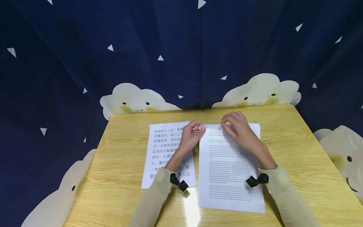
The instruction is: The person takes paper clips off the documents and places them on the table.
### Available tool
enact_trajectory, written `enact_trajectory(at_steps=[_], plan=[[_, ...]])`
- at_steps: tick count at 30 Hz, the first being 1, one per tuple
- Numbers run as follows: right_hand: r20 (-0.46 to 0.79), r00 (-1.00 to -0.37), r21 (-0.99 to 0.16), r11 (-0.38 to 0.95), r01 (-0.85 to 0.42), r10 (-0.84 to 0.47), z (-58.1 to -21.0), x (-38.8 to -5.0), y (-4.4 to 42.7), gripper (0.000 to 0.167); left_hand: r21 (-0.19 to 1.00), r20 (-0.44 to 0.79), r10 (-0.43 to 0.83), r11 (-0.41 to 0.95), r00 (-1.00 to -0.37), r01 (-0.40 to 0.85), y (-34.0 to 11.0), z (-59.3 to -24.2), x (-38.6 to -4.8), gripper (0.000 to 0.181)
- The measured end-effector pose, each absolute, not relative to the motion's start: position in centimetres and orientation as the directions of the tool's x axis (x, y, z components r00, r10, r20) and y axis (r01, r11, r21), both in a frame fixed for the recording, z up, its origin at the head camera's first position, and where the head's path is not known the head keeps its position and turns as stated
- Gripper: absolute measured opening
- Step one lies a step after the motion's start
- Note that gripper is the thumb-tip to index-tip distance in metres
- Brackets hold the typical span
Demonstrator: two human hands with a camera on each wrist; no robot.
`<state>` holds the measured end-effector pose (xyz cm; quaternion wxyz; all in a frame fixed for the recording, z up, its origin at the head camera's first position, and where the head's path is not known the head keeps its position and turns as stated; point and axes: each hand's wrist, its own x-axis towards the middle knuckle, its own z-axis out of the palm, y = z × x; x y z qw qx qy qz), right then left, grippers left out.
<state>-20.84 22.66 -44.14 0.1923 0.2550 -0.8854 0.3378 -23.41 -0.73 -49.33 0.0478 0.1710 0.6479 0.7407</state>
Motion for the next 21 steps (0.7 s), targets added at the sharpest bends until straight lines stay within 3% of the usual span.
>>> enact_trajectory(at_steps=[21], plan=[[0.499, -0.810, -0.506, 0.656, -0.560, -0.306, -44.05, -20.76, 22.64, 0.006, 0.973, 0.210, 0.321, -0.161, -0.923, 0.165, -0.83, -49.39, -23.37, 0.015]])
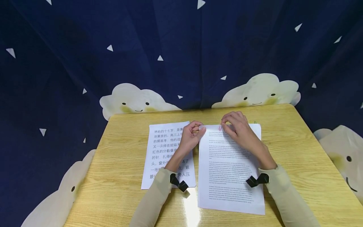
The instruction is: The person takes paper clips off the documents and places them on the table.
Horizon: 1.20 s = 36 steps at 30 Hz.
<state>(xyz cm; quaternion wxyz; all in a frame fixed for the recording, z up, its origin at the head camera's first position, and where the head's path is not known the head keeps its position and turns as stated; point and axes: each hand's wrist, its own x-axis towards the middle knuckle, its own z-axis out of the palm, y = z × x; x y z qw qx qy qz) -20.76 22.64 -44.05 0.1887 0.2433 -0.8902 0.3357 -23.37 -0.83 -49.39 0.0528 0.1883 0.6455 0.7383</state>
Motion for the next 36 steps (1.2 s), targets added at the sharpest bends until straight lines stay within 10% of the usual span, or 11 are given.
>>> enact_trajectory(at_steps=[36], plan=[[0.555, -0.771, -0.485, 0.632, -0.605, -0.312, -43.89, -20.74, 22.65, 0.008, 0.966, 0.237, 0.310, -0.178, -0.921, 0.188, -0.81, -49.55, -23.55, 0.014]])
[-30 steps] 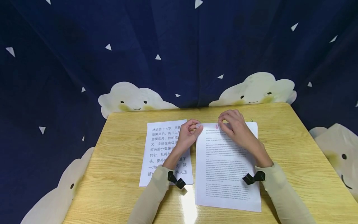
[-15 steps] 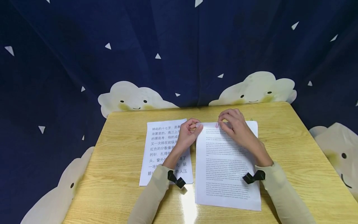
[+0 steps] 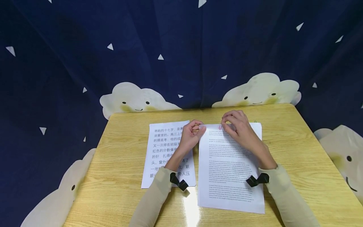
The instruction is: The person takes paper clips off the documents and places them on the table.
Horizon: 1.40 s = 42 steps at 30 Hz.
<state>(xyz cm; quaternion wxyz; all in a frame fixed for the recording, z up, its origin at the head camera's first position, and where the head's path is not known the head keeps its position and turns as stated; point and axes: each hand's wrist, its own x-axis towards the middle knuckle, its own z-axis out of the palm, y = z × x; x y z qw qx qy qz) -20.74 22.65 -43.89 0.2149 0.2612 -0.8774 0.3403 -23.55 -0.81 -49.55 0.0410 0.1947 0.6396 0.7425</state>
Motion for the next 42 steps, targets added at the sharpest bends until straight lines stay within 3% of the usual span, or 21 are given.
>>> enact_trajectory(at_steps=[42], plan=[[0.538, -0.790, -0.495, 0.647, -0.579, -0.296, -43.84, -20.58, 22.65, 0.005, 0.968, 0.240, 0.284, -0.144, -0.928, 0.206, -0.70, -49.18, -23.43, 0.014]])
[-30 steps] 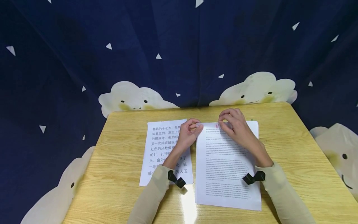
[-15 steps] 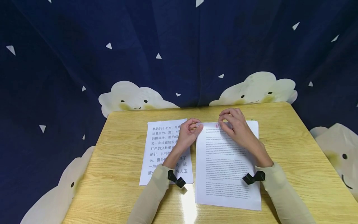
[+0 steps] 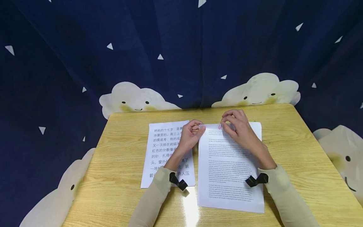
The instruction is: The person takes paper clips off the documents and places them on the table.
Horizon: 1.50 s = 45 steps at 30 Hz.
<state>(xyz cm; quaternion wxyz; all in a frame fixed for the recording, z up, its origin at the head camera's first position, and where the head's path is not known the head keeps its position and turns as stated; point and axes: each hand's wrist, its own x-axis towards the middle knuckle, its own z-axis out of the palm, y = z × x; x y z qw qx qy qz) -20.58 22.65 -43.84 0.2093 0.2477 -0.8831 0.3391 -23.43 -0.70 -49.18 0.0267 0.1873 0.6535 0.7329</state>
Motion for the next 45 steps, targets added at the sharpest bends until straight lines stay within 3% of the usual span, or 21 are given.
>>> enact_trajectory(at_steps=[45], plan=[[0.593, -0.749, -0.474, 0.623, -0.622, -0.297, -43.89, -20.76, 22.60, 0.006, 0.969, 0.240, 0.294, -0.134, -0.925, 0.208, -0.81, -49.02, -23.38, 0.013]])
